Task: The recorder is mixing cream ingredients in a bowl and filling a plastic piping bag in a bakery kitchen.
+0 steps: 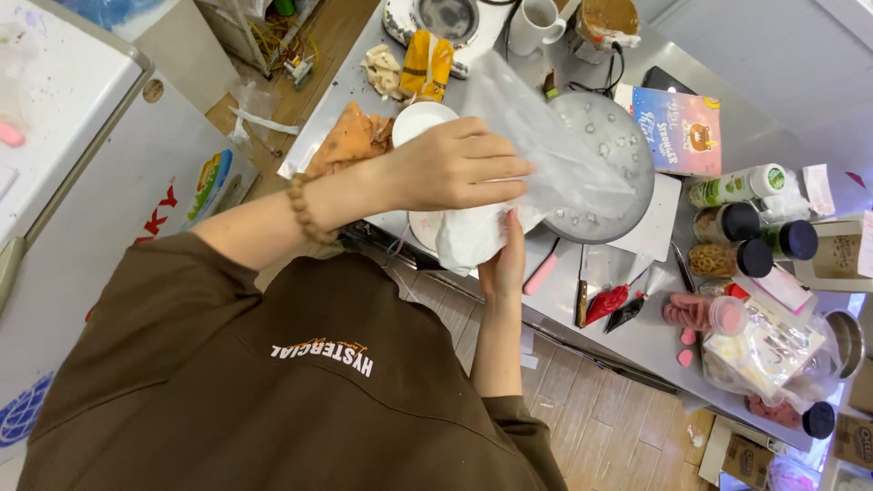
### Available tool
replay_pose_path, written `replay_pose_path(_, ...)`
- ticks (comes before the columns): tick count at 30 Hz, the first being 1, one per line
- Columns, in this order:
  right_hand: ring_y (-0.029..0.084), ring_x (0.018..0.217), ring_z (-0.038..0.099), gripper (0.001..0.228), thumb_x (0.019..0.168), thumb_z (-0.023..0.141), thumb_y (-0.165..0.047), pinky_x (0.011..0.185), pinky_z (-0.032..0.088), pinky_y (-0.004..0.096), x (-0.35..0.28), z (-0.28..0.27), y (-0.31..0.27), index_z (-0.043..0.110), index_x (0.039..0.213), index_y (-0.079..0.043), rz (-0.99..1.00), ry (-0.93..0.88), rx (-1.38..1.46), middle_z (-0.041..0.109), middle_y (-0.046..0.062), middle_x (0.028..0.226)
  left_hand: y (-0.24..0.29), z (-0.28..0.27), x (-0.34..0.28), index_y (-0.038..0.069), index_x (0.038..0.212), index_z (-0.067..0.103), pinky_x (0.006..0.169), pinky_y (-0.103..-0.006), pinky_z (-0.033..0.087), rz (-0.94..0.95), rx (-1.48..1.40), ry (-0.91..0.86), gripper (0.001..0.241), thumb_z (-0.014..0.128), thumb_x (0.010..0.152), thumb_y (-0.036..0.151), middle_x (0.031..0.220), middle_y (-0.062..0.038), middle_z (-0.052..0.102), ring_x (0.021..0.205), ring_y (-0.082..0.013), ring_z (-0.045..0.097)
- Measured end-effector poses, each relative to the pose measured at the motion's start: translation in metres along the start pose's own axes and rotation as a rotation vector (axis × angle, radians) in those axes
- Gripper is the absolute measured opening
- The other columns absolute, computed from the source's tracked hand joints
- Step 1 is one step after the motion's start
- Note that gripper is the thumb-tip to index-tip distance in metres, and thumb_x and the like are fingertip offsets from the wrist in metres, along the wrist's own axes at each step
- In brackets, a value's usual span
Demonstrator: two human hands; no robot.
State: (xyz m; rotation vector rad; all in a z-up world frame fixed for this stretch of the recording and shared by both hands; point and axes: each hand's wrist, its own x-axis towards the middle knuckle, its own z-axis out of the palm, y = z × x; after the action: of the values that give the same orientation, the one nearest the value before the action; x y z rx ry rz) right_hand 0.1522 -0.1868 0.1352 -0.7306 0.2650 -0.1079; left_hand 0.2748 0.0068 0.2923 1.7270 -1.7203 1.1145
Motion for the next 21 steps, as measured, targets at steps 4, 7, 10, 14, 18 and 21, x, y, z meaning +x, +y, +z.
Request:
replay_pose_path(4, 0.023, 0.127, 0.06, 0.047, 0.107, 0.054, -0.026, 0.112, 0.046, 0.04, 0.004, -0.049, 0.04, 0.05, 0.142, 0.004, 0.001, 0.027, -0.214, 0.061, 0.013, 0.138, -0.002, 0.012, 0.013, 0.015, 0.115, 0.073, 0.089, -0.0313, 0.05, -0.119, 0.102, 0.085, 0.061, 0.079, 0.058, 0.035, 0.124, -0.003, 0.069, 0.109, -0.0168, 0.066)
replay_pose_path(7, 0.025, 0.118, 0.062, 0.049, 0.106, 0.058, -0.024, 0.105, 0.048, 0.043, -0.006, -0.071, 0.057, 0.049, 0.141, 0.008, 0.028, 0.018, -0.428, 0.064, 0.014, 0.129, -0.015, 0.044, -0.018, 0.01, 0.131, 0.068, 0.082, -0.0354, 0.051, -0.314, -0.175, -0.024, 0.058, 0.087, 0.08, 0.032, 0.11, -0.002, 0.073, 0.101, -0.0148, 0.069)
replay_pose_path(10, 0.017, 0.125, 0.056, 0.055, 0.105, 0.058, -0.026, 0.11, 0.042, 0.034, -0.022, -0.08, 0.057, 0.045, 0.147, 0.007, -0.007, -0.101, -0.696, 0.06, 0.008, 0.136, -0.023, 0.043, -0.025, 0.022, 0.119, 0.07, 0.068, -0.0275, 0.051, -0.581, -0.495, -0.047, 0.03, 0.087, 0.096, 0.032, 0.093, 0.006, 0.079, 0.075, -0.0083, 0.068)
replay_pose_path(14, 0.017, 0.12, 0.057, 0.054, 0.102, 0.064, -0.026, 0.105, 0.043, 0.032, -0.035, -0.089, 0.044, 0.053, 0.143, 0.007, -0.007, -0.189, -0.746, 0.063, 0.01, 0.132, -0.014, 0.009, -0.015, 0.013, 0.123, 0.065, 0.052, -0.0285, 0.045, -0.666, -0.433, 0.03, 0.031, 0.081, 0.1, 0.026, 0.07, 0.002, 0.068, 0.059, -0.0099, 0.065)
replay_pose_path(18, 0.015, 0.1, 0.058, 0.037, 0.098, 0.074, -0.022, 0.088, 0.051, 0.031, -0.047, -0.046, 0.033, 0.054, 0.12, 0.001, -0.539, 0.063, -0.656, 0.059, 0.005, 0.113, 0.011, -0.023, -0.009, 0.009, 0.126, 0.063, 0.045, -0.0288, 0.046, -0.691, -0.362, -0.005, 0.028, 0.073, 0.103, 0.021, 0.067, 0.001, 0.068, 0.052, -0.0115, 0.062)
replay_pose_path(21, 0.013, 0.087, 0.063, 0.039, 0.109, 0.053, -0.036, 0.082, 0.053, 0.025, -0.042, -0.032, 0.028, 0.067, 0.104, 0.0, -0.354, -0.254, -0.634, 0.065, 0.003, 0.091, 0.041, -0.037, -0.017, 0.009, 0.13, 0.06, 0.044, -0.029, 0.046, -0.694, -0.319, -0.011, 0.029, 0.071, 0.104, 0.017, 0.073, -0.002, 0.069, 0.052, -0.0132, 0.063)
